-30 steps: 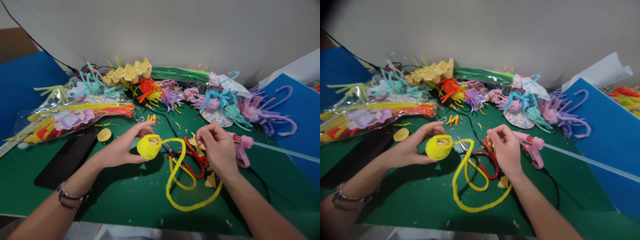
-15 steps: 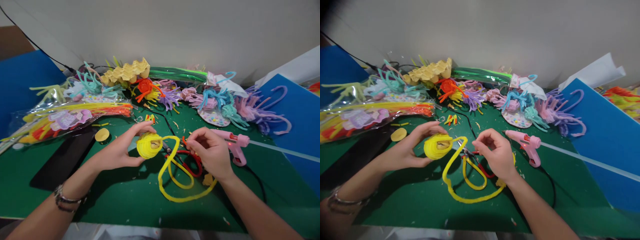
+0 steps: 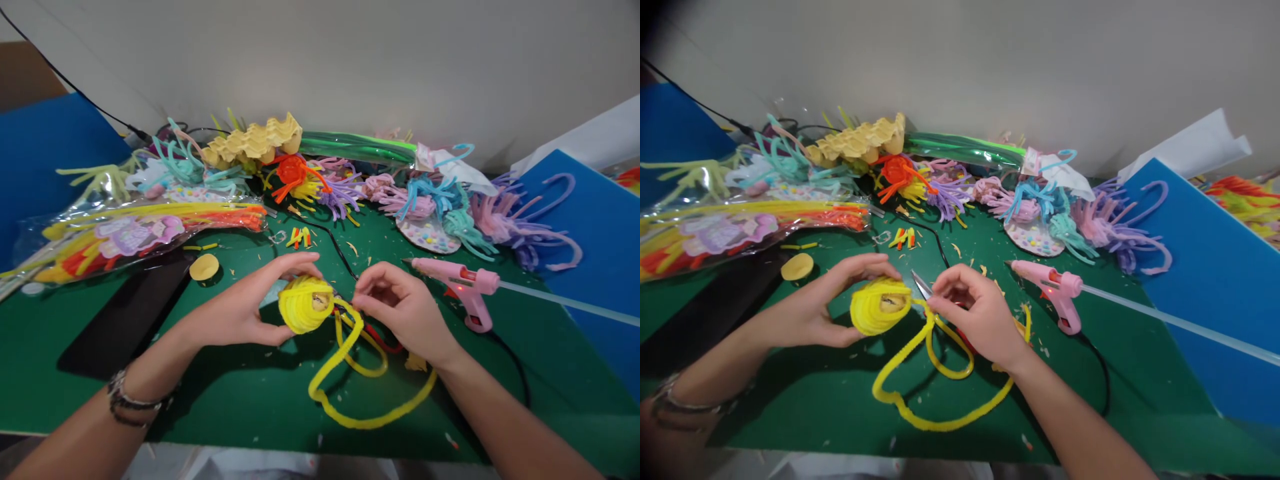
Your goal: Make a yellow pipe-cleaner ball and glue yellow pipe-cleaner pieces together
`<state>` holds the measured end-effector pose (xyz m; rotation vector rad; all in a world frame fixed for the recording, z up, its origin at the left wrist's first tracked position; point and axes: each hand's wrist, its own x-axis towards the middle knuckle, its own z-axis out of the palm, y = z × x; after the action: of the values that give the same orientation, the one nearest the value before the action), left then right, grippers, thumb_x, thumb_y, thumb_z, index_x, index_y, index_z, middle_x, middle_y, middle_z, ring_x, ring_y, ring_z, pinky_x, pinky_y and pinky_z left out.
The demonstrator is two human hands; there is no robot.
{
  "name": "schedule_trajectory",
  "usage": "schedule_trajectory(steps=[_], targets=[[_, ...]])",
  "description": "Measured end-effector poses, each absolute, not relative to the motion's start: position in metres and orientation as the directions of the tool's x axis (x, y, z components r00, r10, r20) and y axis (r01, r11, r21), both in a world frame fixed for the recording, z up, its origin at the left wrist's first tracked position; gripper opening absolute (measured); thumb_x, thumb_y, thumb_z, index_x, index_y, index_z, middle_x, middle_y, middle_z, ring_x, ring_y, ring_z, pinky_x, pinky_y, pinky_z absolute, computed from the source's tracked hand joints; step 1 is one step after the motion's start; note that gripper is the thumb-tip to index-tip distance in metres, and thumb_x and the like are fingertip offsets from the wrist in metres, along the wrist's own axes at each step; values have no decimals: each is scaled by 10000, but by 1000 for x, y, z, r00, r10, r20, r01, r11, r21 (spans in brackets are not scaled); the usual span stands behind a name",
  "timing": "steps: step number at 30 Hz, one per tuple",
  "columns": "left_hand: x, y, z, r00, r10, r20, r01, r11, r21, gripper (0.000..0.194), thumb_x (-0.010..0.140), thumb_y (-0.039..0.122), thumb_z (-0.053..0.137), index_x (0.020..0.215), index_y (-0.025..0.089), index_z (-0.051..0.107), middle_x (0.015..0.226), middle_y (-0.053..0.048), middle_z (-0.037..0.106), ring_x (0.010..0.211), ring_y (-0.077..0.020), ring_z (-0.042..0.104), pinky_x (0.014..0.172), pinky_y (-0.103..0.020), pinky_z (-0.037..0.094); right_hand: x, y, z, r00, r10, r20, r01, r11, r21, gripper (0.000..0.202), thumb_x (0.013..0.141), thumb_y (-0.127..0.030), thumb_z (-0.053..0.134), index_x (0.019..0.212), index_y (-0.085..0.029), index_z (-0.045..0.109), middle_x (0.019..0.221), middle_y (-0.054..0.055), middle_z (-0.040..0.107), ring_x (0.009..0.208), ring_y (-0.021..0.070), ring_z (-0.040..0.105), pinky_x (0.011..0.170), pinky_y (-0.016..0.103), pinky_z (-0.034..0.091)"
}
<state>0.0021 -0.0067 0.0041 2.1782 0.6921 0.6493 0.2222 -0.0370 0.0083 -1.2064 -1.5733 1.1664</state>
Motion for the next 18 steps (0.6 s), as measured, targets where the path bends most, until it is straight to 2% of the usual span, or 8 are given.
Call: schedule_trajectory(steps=[4,10,15,18], targets=[[1,-6,2,716,657,234,258,-562,786,691,694,118,571,1284,245,235,1180,-81,487,1095,-192,474,947,-318,364,222,-37,7,-327,944,-33,256,55,-965,167,704,-223,601,864,-173,598,573,-36,571,508,66,501,496,175,419],[2,-7,2,676,686,269,214,-532,820,682,691,132,583,1281,246,258,1188,-91,484,1077,-201,495,943,-324,381,221,-37,2,-344,937,-56,323,62,-944,138,716,-244,592,832,-172,613,543,-39,538,489,69,458,477,185,387],[4,-9,2,674,679,290,177,-530,829,675,686,121,594,1272,258,288,1191,-80,487,1063,-191,507,930,-295,391,216,-38,-4,-353,927,-125,325,-4,-946,155,717,-258,580,840,-165,596,515,-57,489,479,66,426,474,184,350],[5,-9,2,685,667,295,179,-546,819,667,684,123,600,1265,256,301,1196,-79,478,1068,-187,500,929,-284,389,216,-38,-5,-360,920,-157,352,-22,-936,124,716,-264,578,776,-158,603,517,-58,465,476,60,390,454,180,309]])
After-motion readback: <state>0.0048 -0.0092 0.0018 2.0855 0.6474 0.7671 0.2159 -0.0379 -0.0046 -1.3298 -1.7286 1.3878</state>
